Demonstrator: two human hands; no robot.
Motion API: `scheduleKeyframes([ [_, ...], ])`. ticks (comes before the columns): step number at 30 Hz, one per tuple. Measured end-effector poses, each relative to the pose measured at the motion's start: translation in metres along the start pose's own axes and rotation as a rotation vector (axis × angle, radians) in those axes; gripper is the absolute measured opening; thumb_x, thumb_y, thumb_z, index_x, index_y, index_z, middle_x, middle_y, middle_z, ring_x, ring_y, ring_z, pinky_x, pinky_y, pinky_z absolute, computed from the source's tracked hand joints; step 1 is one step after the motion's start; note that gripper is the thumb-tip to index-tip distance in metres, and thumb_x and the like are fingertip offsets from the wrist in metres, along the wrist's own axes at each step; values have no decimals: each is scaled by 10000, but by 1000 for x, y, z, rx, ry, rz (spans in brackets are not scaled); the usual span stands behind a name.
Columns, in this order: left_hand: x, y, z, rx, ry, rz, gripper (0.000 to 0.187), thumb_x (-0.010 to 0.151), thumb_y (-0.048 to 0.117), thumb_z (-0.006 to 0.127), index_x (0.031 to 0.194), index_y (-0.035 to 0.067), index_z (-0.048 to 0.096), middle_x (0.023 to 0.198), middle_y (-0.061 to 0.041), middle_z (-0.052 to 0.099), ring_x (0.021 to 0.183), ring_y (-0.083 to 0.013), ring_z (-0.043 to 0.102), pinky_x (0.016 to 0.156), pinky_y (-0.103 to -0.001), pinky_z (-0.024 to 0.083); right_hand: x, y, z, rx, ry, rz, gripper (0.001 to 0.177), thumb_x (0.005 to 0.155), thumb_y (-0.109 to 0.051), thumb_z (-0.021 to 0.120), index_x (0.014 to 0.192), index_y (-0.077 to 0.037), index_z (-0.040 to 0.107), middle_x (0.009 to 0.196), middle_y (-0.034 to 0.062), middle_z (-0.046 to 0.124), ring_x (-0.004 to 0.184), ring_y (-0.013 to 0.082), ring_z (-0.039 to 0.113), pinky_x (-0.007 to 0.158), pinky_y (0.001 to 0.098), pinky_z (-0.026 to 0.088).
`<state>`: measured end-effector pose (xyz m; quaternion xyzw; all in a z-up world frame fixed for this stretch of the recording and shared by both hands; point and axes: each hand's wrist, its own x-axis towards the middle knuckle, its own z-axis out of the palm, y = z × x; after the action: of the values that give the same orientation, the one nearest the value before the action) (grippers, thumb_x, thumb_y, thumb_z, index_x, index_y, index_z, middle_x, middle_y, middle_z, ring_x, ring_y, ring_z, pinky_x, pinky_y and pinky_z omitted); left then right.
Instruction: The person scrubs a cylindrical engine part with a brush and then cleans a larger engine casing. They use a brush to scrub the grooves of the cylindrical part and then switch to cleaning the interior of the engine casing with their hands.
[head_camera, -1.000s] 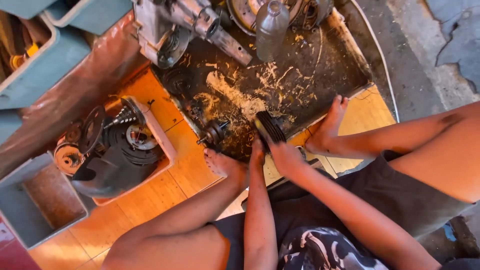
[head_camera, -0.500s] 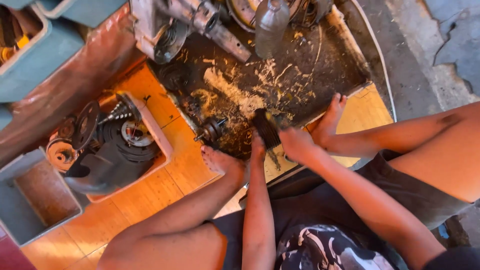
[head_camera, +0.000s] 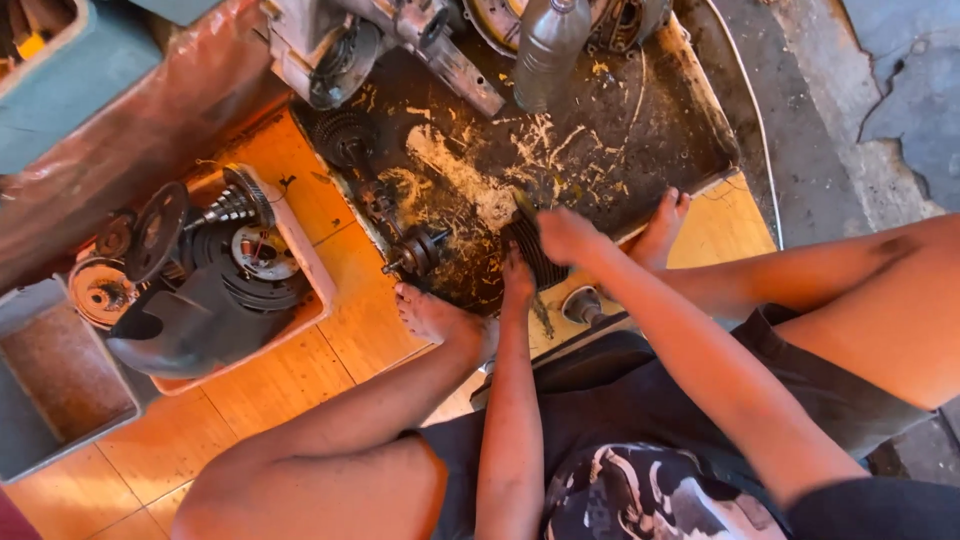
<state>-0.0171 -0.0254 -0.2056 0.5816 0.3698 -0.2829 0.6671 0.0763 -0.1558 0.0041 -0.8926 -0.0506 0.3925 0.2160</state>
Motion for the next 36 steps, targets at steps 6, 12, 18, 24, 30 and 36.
scheduleKeyframes([
  [6,-48,35,6,-134,22,-20,962,1014,817,397,1640,89,331,1684,-152,288,1537,-338,291,1274,-515,240,-107,-29,-36,-107,-32,-66,271,1008,-165,493,1086,34,660,1104,337,648,964,564,678,772,664,560],
  [12,-191,159,23,-104,59,39,1055,941,775,561,1605,-11,329,1631,-268,330,1511,-418,319,1232,-585,296,-74,-19,22,-234,69,-24,165,984,-188,560,995,-80,684,994,159,715,898,400,758,695,493,605],
  [18,-145,133,20,-91,188,-95,1130,927,789,567,1615,-46,243,1670,-267,245,1555,-388,241,1282,-565,234,-182,-104,-79,-85,-47,61,257,973,-196,549,960,-50,760,908,214,754,878,400,770,689,485,610],
  [24,-160,144,9,-67,192,-135,1153,915,811,541,1642,-8,180,1700,-217,175,1573,-347,196,1307,-517,195,-163,-56,-66,240,-11,45,325,1018,-206,545,865,27,712,778,248,708,653,376,704,643,448,562],
  [30,-195,174,11,-180,184,-80,1056,987,660,543,1601,-106,154,1663,-313,153,1559,-433,171,1297,-603,177,-123,-68,-38,-100,-57,39,267,1043,-98,489,1045,17,729,882,223,743,695,330,734,595,428,604],
  [36,-192,171,17,-215,178,66,1070,948,695,617,1569,-101,263,1589,-329,299,1491,-456,322,1256,-600,304,-30,-42,-9,-142,4,-9,272,1038,-93,465,1120,32,692,1030,277,719,859,424,751,663,513,628],
])
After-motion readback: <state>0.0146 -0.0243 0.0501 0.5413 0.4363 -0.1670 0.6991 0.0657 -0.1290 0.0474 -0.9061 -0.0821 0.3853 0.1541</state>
